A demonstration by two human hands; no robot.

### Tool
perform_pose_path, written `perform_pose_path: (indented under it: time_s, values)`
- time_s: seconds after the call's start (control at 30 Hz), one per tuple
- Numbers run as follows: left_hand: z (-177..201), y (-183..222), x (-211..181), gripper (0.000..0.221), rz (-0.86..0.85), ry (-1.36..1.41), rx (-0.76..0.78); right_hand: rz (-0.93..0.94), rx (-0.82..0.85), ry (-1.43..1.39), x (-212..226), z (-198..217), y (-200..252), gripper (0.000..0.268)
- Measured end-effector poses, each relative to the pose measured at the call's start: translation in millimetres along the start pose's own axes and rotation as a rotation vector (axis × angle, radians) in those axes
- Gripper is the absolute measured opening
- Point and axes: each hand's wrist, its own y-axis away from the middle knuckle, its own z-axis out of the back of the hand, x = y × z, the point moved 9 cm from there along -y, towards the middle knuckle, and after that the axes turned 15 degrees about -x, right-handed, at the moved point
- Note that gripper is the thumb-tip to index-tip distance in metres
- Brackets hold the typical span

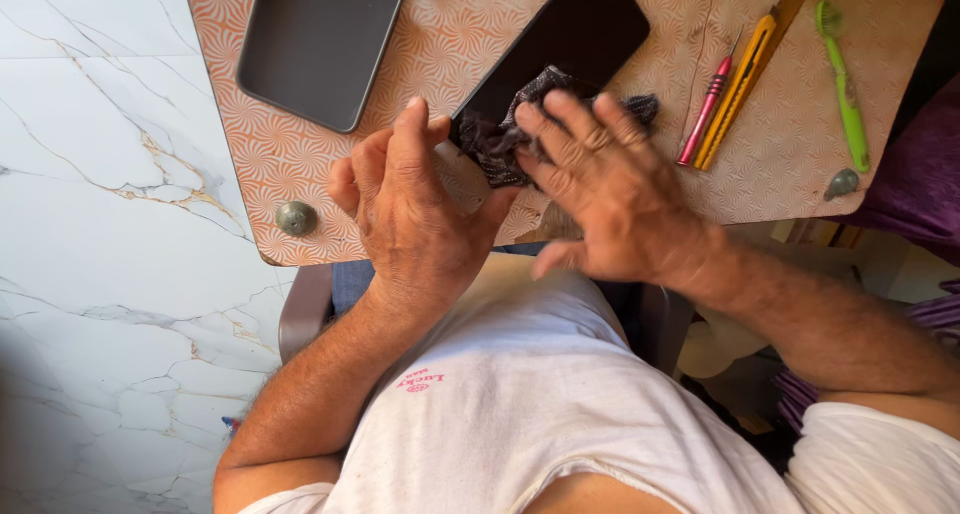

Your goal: The person cleans a mobile phone by hand using liquid from a bottle, a toothbrush, and a cloth. They scrub the surface with the toothbrush and wipe it dry with the cloth.

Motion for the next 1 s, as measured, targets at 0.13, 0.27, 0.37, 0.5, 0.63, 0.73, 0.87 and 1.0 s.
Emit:
perform_pose_path:
  time_s: [0.13, 0.27, 0.37, 0.5, 0.63, 0.73, 0.87, 1.0]
  values:
    - [1, 1, 2, 0.115, -0.001, 0.018, 0.002, -0.123, -0.084, 0.095, -47, 20, -9, 0.102]
    - [1, 0, 0, 0.115, 0.002, 0.007, -0.007, -0.085, -0.012, 0.034, -6, 0, 7, 0.103]
    - [0, 0, 0, 0.115, -0.002, 0.019, -0.004, -0.053, 0.009, 0.02, -14, -1, 12, 0.104]
    - [0, 0, 1, 0.114, -0.002, 0.008, 0.003, -0.13, -0.054, 0.144, -45, 9, 10, 0.11]
    - [0, 0, 1, 0.114, 0.008, 0.006, 0.004, -0.032, 0.047, 0.064, -1, -12, 22, 0.11]
    - [-1, 1, 2, 0.113, -0.011, 0.027, 0.001, -0.075, -0.018, 0.049, -27, -1, 16, 0.113]
    - [0, 0, -1, 0.113, -0.018, 0.022, -0.008, -0.105, -0.1, 0.08, -25, 5, 12, 0.116]
    - [2, -2, 1, 0.111, 0.019, 0.017, 0.004, 0.017, 0.041, -0.016, 6, -11, 14, 0.107]
